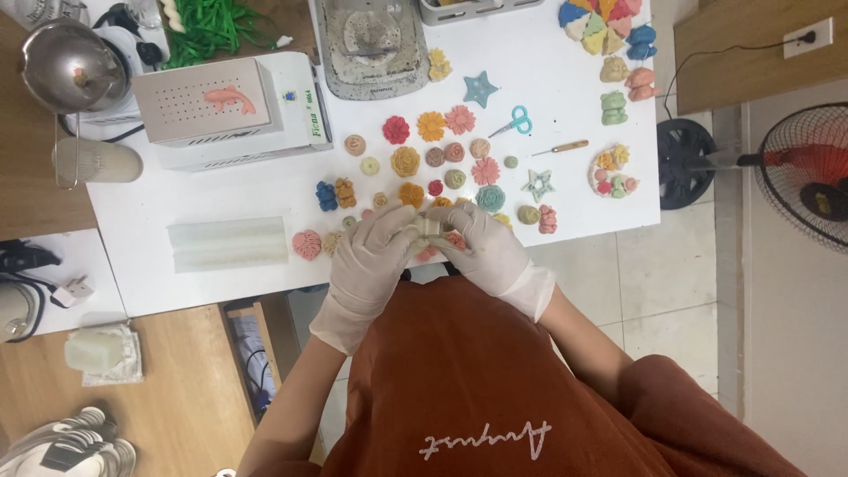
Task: The person is inspecting and cleaning small decorative candles.
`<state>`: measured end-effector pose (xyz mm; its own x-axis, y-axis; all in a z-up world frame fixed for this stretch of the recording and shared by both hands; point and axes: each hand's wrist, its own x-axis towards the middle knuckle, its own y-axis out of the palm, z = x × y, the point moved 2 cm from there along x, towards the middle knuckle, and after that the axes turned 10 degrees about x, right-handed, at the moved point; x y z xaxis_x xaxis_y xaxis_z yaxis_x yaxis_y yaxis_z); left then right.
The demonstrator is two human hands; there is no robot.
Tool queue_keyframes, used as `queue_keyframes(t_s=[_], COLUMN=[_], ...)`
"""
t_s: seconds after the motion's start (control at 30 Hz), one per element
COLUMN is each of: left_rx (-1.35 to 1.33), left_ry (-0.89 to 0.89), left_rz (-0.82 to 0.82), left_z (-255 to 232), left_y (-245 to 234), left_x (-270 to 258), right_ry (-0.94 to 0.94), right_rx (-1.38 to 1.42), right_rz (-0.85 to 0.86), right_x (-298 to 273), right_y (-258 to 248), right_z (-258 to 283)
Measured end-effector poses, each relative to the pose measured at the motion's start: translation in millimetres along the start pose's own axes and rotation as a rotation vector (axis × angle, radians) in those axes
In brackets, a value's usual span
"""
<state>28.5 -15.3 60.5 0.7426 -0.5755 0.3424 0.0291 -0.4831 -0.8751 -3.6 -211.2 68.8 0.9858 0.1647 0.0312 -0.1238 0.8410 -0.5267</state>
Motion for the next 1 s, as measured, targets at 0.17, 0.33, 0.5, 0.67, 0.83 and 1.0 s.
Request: queue_keyframes(t_s=[0.17, 0.33, 0.5, 0.67, 0.83, 1.0], left_rx=[0.038, 0.102, 0.103, 0.088, 0.04, -0.154], left_ry=[0.008, 0.017, -0.036, -0.126, -0.204, -0.306], left_rz=[-0.022, -0.013, -0.05, -0.075, -0.151, 0.059], left_z=[-4, -10, -15, -21, -30, -12], left_y=[12, 23, 32, 46, 51, 31], left_x=[0, -1, 0, -6, -7, -11], right_ry=[0.049, 0.0, -0.111, -0.067, -0.171, -0.16], right_rx=[-0.062, -0.052, -0.08, -0.033, -0.031, -0.072], right_rz=[0.077, 0.115, 0.137, 0.243, 0.281, 0.299], right_x=[0, 2, 7, 13, 19, 29], right_y=[-3, -9, -11, -14, -14, 2], right_z=[-14, -23, -36, -45, -58, -49])
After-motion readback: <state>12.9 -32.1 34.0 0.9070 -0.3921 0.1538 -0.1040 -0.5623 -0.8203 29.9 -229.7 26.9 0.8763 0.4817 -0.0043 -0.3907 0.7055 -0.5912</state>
